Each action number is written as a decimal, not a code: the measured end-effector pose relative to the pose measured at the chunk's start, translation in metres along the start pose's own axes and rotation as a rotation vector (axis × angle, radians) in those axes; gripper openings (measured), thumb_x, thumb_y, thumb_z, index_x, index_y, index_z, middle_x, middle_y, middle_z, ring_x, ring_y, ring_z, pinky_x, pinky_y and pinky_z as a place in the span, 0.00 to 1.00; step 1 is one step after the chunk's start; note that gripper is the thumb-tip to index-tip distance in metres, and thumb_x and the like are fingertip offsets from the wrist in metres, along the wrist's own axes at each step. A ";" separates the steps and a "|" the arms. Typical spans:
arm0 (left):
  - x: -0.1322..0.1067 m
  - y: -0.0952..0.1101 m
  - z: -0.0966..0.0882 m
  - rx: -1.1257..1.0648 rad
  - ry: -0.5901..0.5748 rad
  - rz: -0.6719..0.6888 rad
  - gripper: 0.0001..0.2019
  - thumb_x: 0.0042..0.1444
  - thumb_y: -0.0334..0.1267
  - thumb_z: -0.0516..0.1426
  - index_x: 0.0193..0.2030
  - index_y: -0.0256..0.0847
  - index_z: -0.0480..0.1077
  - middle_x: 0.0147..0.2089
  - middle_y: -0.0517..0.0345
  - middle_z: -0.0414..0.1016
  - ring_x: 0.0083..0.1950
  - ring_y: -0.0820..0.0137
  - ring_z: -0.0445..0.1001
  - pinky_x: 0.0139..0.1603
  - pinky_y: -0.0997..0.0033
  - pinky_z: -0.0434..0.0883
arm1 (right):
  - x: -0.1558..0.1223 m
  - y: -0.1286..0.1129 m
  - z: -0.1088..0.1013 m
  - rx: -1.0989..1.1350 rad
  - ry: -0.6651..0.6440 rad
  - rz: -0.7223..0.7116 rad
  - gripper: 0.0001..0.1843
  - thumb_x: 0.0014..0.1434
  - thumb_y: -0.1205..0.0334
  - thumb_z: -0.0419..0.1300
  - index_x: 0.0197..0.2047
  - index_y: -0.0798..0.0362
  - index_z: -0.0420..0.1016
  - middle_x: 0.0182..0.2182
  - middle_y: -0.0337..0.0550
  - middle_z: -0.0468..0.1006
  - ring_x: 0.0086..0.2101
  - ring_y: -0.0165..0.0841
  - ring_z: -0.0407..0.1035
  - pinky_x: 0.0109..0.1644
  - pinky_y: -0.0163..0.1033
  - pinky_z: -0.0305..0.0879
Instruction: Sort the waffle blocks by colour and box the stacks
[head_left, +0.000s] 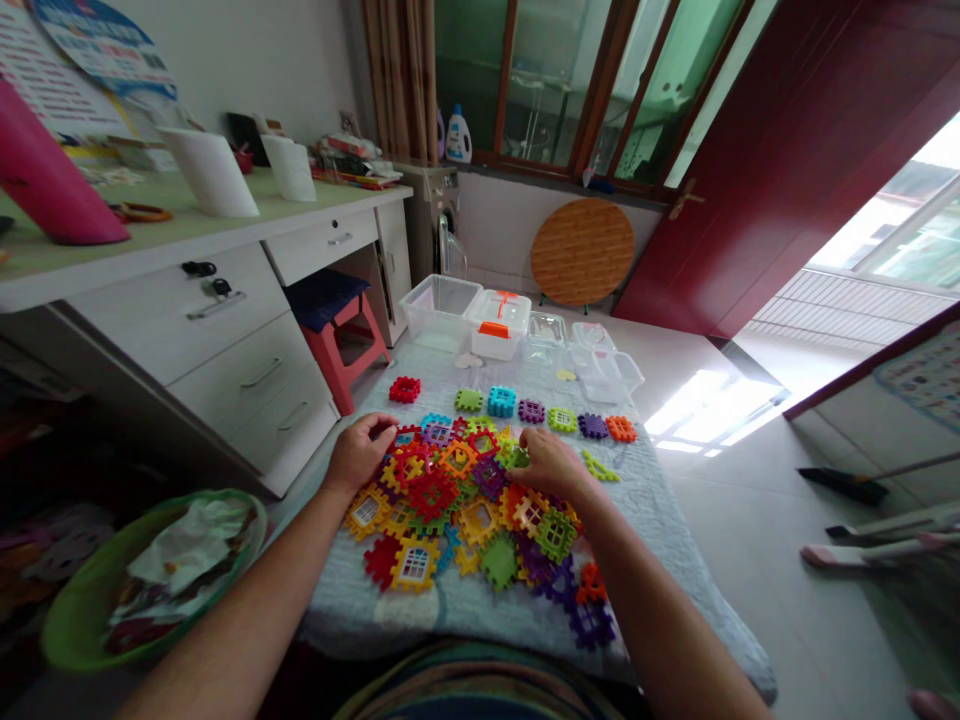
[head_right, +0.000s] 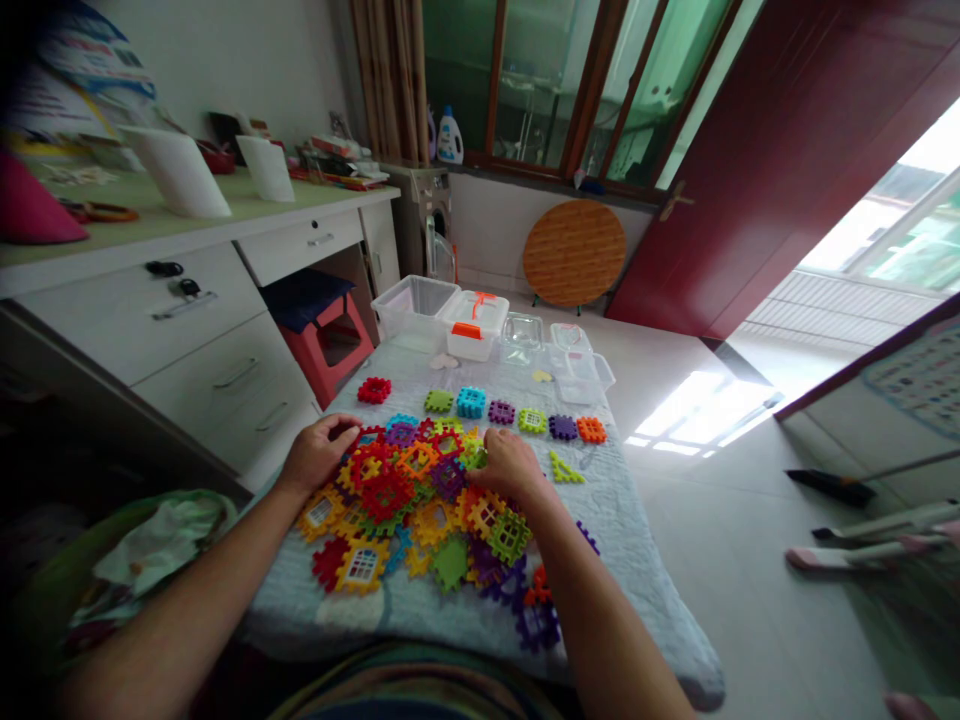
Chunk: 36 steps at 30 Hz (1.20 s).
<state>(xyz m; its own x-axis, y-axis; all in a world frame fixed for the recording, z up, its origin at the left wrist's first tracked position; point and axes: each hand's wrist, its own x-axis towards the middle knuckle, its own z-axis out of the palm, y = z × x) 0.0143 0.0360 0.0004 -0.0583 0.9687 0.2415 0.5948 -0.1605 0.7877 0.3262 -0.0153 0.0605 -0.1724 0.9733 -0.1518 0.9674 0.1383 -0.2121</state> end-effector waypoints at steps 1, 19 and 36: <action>0.000 0.000 0.000 0.001 0.000 0.003 0.15 0.51 0.47 0.54 0.36 0.39 0.75 0.36 0.55 0.80 0.38 0.65 0.76 0.44 0.70 0.72 | 0.000 0.001 0.001 0.005 0.002 -0.003 0.21 0.49 0.50 0.65 0.42 0.54 0.71 0.40 0.51 0.75 0.39 0.39 0.69 0.37 0.37 0.57; 0.001 0.000 0.000 -0.007 -0.014 -0.015 0.16 0.50 0.46 0.54 0.37 0.39 0.75 0.36 0.55 0.80 0.38 0.65 0.77 0.45 0.69 0.72 | 0.005 0.029 -0.002 0.270 0.113 -0.102 0.19 0.47 0.60 0.67 0.41 0.55 0.68 0.37 0.43 0.72 0.37 0.33 0.66 0.43 0.38 0.60; 0.000 0.004 0.000 0.034 -0.005 -0.020 0.15 0.49 0.48 0.55 0.36 0.40 0.76 0.34 0.56 0.79 0.36 0.65 0.76 0.41 0.70 0.72 | -0.092 0.032 0.004 0.218 0.069 -0.147 0.04 0.53 0.70 0.61 0.31 0.52 0.70 0.33 0.41 0.69 0.36 0.32 0.63 0.40 0.36 0.57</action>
<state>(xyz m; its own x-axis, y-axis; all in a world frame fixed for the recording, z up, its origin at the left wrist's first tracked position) 0.0162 0.0354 0.0035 -0.0666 0.9726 0.2229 0.6207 -0.1346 0.7724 0.3722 -0.1009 0.0641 -0.2880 0.9568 -0.0395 0.8688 0.2437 -0.4311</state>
